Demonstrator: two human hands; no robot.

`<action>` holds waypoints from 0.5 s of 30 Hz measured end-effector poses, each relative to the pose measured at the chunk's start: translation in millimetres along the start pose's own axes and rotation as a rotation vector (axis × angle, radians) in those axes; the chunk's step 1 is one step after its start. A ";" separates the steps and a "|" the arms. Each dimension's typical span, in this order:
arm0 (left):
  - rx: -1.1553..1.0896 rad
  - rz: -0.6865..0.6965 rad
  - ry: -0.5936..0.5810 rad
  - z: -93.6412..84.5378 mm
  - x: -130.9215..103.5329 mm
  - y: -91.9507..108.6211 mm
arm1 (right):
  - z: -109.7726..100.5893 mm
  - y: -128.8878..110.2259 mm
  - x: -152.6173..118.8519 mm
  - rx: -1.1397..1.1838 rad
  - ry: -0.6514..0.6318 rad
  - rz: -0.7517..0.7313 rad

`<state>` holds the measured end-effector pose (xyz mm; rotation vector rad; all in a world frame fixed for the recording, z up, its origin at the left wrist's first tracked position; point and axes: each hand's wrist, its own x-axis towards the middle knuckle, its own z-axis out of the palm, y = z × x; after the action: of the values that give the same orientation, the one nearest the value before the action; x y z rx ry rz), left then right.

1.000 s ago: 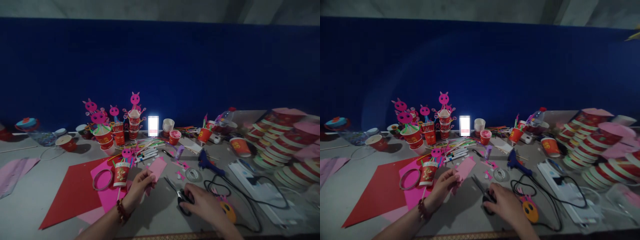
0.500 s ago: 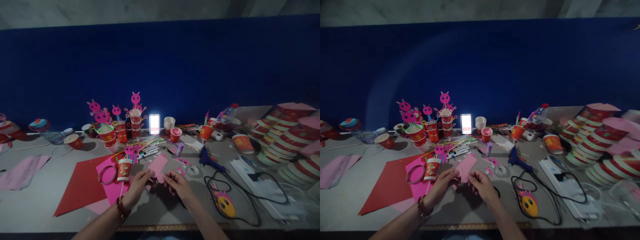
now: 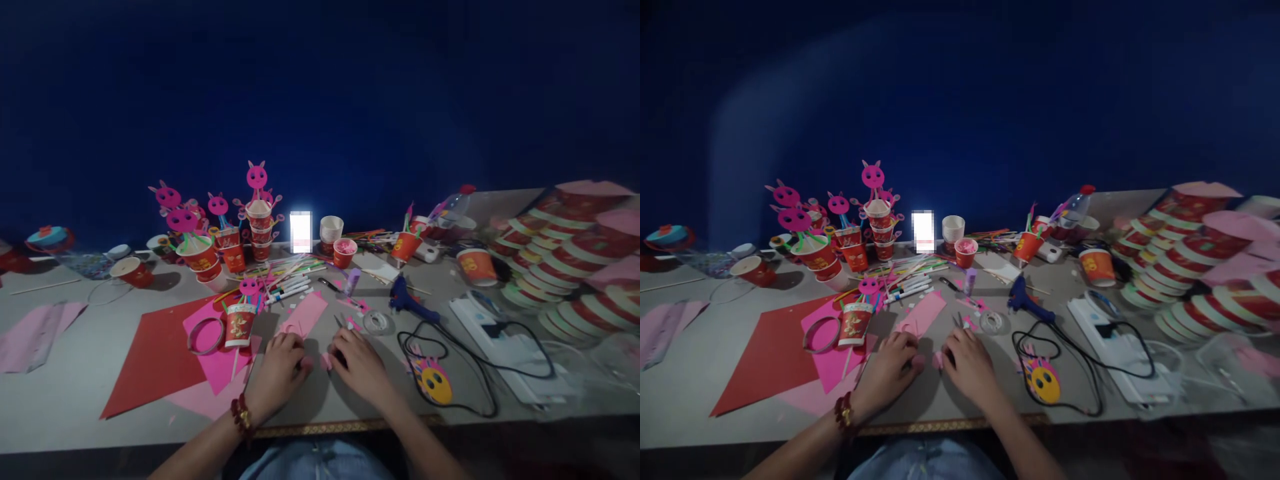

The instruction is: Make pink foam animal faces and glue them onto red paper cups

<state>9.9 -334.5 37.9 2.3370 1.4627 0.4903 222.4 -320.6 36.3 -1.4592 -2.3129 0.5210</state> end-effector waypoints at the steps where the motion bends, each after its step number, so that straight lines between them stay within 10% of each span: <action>1: 0.034 -0.002 0.003 0.2 0.8 1.6 | -0.2 1.1 0.4 -0.011 0.000 -0.007; 15: 0.264 -0.006 0.047 -1.0 -7.2 -1.0 | 1.3 -1.5 -12.3 0.029 -0.069 -0.066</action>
<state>5.7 -340.5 37.6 2.5352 1.6445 0.3719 225.6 -332.6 34.7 -1.3673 -2.3875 0.5920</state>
